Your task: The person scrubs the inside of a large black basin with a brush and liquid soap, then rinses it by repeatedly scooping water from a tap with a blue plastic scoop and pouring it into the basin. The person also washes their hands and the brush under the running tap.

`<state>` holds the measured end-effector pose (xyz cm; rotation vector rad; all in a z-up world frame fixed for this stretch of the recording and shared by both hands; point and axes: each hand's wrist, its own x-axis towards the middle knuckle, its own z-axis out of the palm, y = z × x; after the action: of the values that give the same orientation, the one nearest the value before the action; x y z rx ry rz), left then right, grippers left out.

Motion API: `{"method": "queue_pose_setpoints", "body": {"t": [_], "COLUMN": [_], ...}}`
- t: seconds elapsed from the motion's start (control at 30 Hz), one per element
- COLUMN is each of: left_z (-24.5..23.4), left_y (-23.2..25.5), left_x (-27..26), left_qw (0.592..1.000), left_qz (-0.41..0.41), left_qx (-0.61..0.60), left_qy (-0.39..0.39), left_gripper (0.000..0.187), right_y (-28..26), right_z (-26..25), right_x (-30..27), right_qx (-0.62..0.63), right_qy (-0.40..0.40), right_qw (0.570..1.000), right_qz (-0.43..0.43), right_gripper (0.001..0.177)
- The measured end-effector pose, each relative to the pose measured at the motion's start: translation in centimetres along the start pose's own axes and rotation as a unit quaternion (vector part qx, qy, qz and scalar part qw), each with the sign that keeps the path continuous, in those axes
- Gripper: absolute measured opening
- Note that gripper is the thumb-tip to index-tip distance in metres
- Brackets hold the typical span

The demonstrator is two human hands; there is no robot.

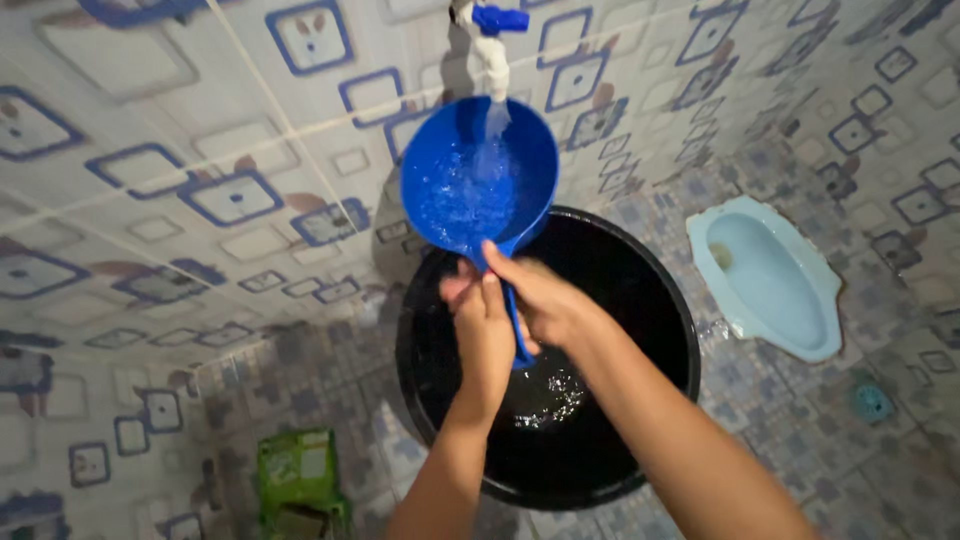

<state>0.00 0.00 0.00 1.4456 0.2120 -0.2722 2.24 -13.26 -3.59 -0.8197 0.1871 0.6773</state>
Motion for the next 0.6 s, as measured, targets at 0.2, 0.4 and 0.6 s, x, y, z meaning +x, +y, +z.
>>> {"method": "queue_pose_setpoints", "body": {"t": [0.2, 0.4, 0.6], "left_z": [-4.9, -12.3, -10.6], "left_y": [-0.5, -4.0, -14.3], "left_x": [4.0, 17.0, 25.1], "left_qw": [0.97, 0.95, 0.978], "left_qz": [0.028, -0.286, -0.163], "left_qx": [0.188, 0.002, -0.099], "left_qy": [-0.15, -0.125, -0.081], "left_gripper": [0.061, 0.036, 0.03], "right_y": [-6.1, -9.3, -8.4], "right_z": [3.0, 2.5, 2.7], "right_x": [0.3, -4.6, -8.1], "right_qx": [-0.098, -0.265, -0.362], "right_qy": [0.22, 0.213, 0.258], "right_qw": [0.971, 0.94, 0.895], "right_qz": [-0.018, -0.035, -0.032], "right_gripper": [0.019, 0.018, 0.018]}}
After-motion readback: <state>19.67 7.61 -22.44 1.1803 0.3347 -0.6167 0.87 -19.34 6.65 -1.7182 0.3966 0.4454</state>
